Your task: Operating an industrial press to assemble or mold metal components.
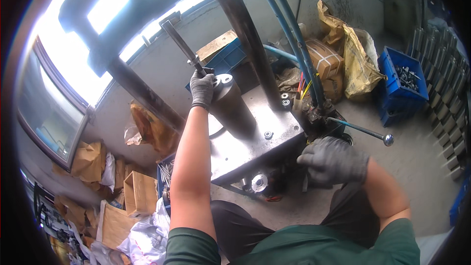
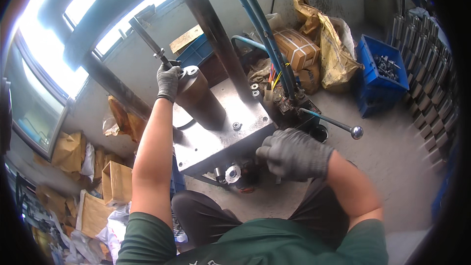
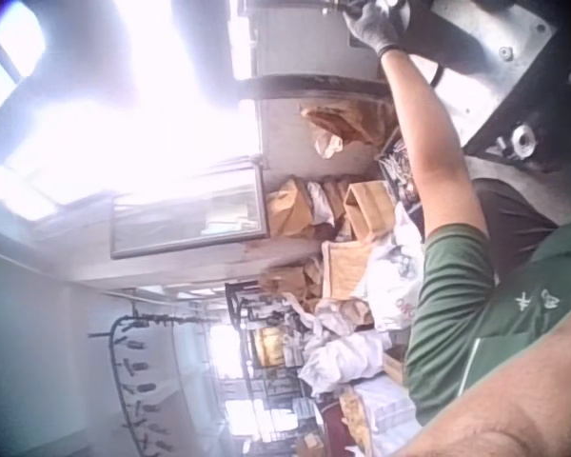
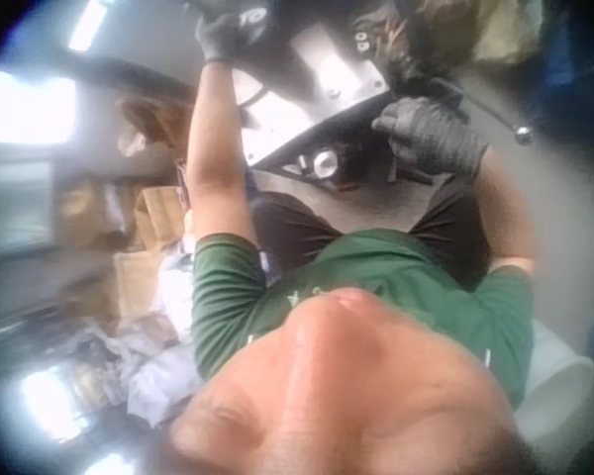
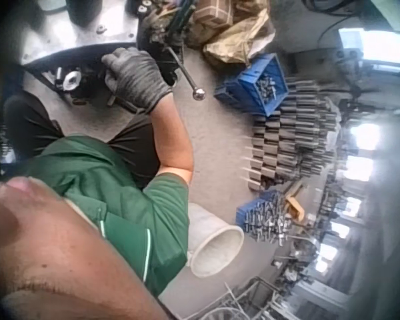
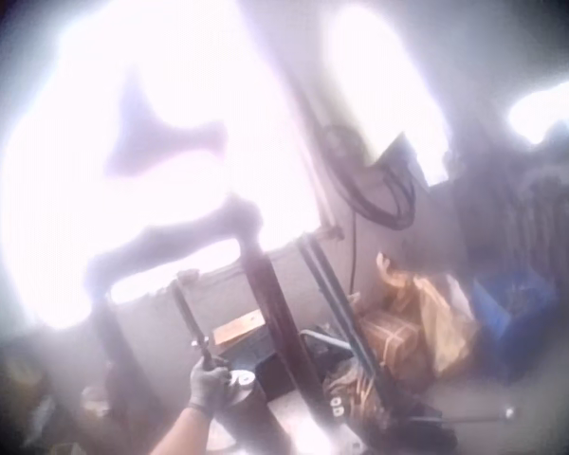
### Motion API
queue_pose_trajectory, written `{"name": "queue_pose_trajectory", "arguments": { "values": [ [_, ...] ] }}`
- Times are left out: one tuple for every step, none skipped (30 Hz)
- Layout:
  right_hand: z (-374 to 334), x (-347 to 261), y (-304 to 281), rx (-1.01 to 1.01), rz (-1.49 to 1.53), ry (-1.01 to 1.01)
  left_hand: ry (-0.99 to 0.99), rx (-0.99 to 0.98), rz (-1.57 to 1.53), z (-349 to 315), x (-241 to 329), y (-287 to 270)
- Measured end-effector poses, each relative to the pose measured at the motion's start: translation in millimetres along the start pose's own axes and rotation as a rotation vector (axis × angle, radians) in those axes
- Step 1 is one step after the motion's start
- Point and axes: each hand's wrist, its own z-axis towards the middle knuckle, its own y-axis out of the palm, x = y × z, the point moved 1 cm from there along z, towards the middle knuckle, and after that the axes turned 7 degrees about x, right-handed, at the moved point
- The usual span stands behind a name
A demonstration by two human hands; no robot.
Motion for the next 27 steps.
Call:
{"name": "queue_pose_trajectory", "arguments": {
  "values": [
    [-2, -4, -17, 0.013, -0.062, 0.0, -0.006, 0.005, -0.009, -3, 0, -1],
    [-5, -6, -32, 0.026, -0.124, -0.001, -0.033, -0.033, -0.033, -5, 1, -1],
    [-10, -7, -49, 0.015, -0.136, 0.004, -0.059, -0.077, -0.064, -8, 2, 2],
    [-16, -6, -64, -0.047, -0.219, 0.035, -0.036, -0.079, -0.037, -8, 1, 0],
    [-21, -4, -77, -0.109, -0.3, 0.066, -0.04, -0.07, -0.047, -5, 0, -2],
    [-24, -3, -92, -0.181, -0.381, 0.112, -0.006, -0.048, 0.004, -1, 0, -6],
    [-31, 2, -103, -0.258, -0.464, 0.169, 0.022, -0.035, 0.05, -1, 1, -5],
    [-43, 13, -108, -0.304, -0.485, 0.262, 0.005, -0.023, -0.044, -4, 1, -3],
    [-55, 22, -114, -0.403, -0.507, 0.362, 0.0, -0.022, -0.055, -8, 8, 2],
    [-63, 27, -116, -0.472, -0.49, 0.442, -0.005, -0.007, -0.048, -10, 9, 4],
    [-68, 29, -116, -0.539, -0.471, 0.523, -0.01, 0.007, -0.039, -13, 11, 5],
    [-72, 31, -115, -0.545, -0.484, 0.518, 0.009, 0.011, -0.005, -6, 7, 3],
    [-78, 33, -109, -0.496, -0.443, 0.526, 0.003, 0.016, -0.01, -9, 8, 5],
    [-82, 32, -106, -0.445, -0.402, 0.534, 0.056, 0.058, -0.005, -12, 10, 9],
    [-75, 26, -101, -0.474, -0.454, 0.512, 0.114, 0.11, 0.017, -15, 14, 2],
    [-68, 17, -97, -0.531, -0.499, 0.469, 0.182, 0.112, -0.023, -10, 8, 2],
    [-64, 12, -95, -0.587, -0.545, 0.426, 0.182, 0.124, -0.021, -7, 2, 0],
    [-60, 11, -92, -0.622, -0.514, 0.397, 0.217, 0.107, -0.061, -6, -1, 2],
    [-53, 8, -92, -0.623, -0.515, 0.395, 0.253, 0.091, -0.101, -5, -3, 3],
    [-43, 5, -92, -0.751, -0.53, 0.45, 0.252, 0.115, -0.075, -2, -4, 2],
    [-38, 3, -92, -0.885, -0.544, 0.517, 0.246, 0.11, -0.082, -5, -3, 6],
    [-40, 4, -92, -0.888, -0.544, 0.519, 0.131, 0.079, -0.137, -10, 4, 7],
    [-42, 6, -91, -0.875, -0.546, 0.531, 0.016, 0.048, -0.192, -15, 12, 9],
    [-45, 6, -88, -0.858, -0.548, 0.534, 0.017, 0.054, -0.189, -17, 18, 6],
    [-51, 6, -83, -0.859, -0.548, 0.527, 0.009, 0.069, -0.223, -18, 20, 3],
    [-63, 6, -76, -0.864, -0.506, 0.536, 0.0, 0.084, -0.257, -18, 23, -1],
    [-76, 5, -70, -0.869, -0.472, 0.556, -0.001, 0.085, -0.267, -17, 25, 2]
  ]
}}
